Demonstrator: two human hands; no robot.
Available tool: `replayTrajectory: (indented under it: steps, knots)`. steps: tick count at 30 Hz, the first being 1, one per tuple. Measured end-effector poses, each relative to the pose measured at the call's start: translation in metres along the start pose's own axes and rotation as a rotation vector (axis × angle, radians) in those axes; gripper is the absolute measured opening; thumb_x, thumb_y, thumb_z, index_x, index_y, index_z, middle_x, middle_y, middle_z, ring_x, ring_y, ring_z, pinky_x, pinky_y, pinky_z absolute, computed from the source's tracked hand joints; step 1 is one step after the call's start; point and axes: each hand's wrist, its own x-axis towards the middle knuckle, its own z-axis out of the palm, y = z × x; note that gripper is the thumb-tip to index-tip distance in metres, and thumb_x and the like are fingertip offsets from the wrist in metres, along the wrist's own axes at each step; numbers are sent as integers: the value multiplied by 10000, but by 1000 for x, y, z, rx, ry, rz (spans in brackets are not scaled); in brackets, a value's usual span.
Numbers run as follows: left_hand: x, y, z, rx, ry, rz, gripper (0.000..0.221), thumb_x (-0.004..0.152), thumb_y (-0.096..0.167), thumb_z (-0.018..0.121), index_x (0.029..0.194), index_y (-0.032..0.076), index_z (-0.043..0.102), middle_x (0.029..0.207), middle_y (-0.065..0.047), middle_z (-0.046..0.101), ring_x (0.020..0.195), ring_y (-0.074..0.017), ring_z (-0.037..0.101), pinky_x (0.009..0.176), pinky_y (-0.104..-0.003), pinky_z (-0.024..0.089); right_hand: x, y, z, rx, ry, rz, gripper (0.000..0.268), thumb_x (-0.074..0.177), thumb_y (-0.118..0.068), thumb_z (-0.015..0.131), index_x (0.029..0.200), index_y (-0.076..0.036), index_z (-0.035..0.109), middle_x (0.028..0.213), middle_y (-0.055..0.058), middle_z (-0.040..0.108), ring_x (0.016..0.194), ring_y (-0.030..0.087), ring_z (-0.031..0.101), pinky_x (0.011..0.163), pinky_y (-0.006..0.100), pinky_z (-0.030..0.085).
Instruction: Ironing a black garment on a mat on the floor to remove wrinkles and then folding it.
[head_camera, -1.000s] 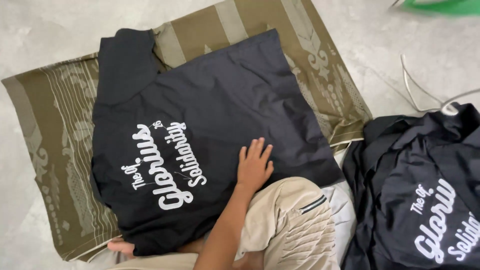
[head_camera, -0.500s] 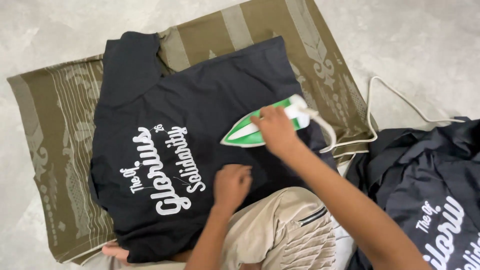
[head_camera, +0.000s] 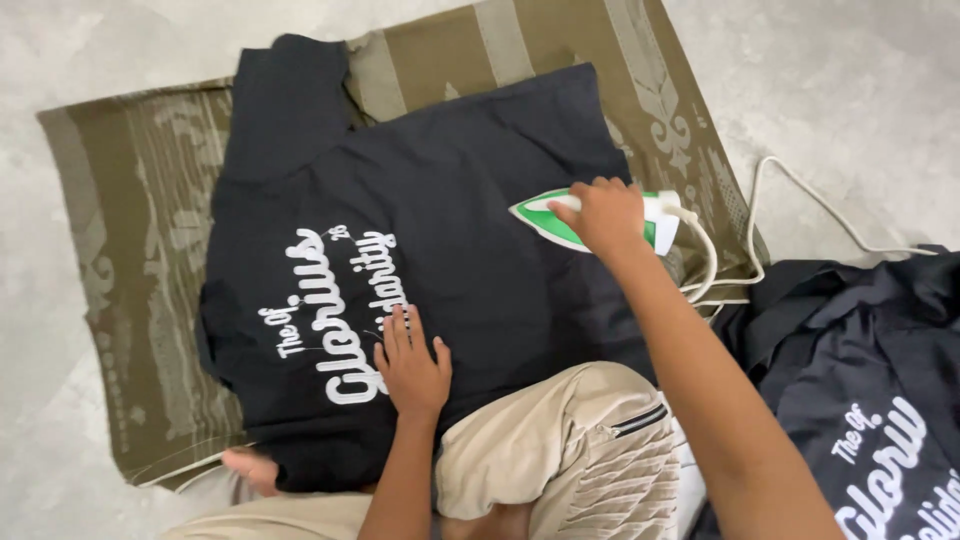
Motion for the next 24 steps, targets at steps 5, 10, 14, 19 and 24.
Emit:
replayTrajectory:
  steps: [5, 10, 14, 19, 24]
  knots:
    - [4, -12, 4, 58, 17, 62, 535, 837, 350, 466, 1338, 162, 448, 1372, -104, 440, 1255, -255, 426, 968, -464, 338, -18, -12, -38, 70, -114, -241, 413, 757, -594, 539, 907, -248, 707, 735, 85, 661, 713, 284, 660, 688, 411, 490]
    - [1, -25, 3, 91, -5, 151, 538, 840, 442, 463, 1328, 214, 460, 1348, -77, 466, 1233, -226, 447, 959, -452, 343, -3, -24, -48, 134, -317, -39, 490, 726, -696, 501, 918, -293, 702, 804, 107, 692, 826, 333, 664, 761, 431, 506]
    - [0, -24, 5, -3, -2, 113, 569, 826, 428, 467, 1355, 223, 420, 1408, -82, 394, 1280, -233, 387, 995, -478, 288, 31, -30, -20, 123, -348, 168, 523, 795, -688, 446, 998, -259, 666, 840, 113, 677, 844, 337, 662, 726, 459, 498]
    - [13, -24, -7, -42, -21, 96, 579, 811, 411, 486, 1355, 226, 417, 1414, -90, 381, 1303, -237, 360, 1008, -480, 264, 41, -32, -49, 58, -399, -2, 494, 758, -648, 484, 979, -254, 682, 854, 125, 694, 861, 337, 667, 763, 440, 514]
    - [10, -25, -6, -25, -158, 58, 582, 812, 441, 469, 1353, 239, 404, 1466, -42, 295, 1327, -215, 311, 997, -477, 301, 56, -21, -40, -108, -390, -40, 621, 750, -773, 357, 970, -280, 663, 778, 129, 680, 792, 350, 656, 651, 441, 510]
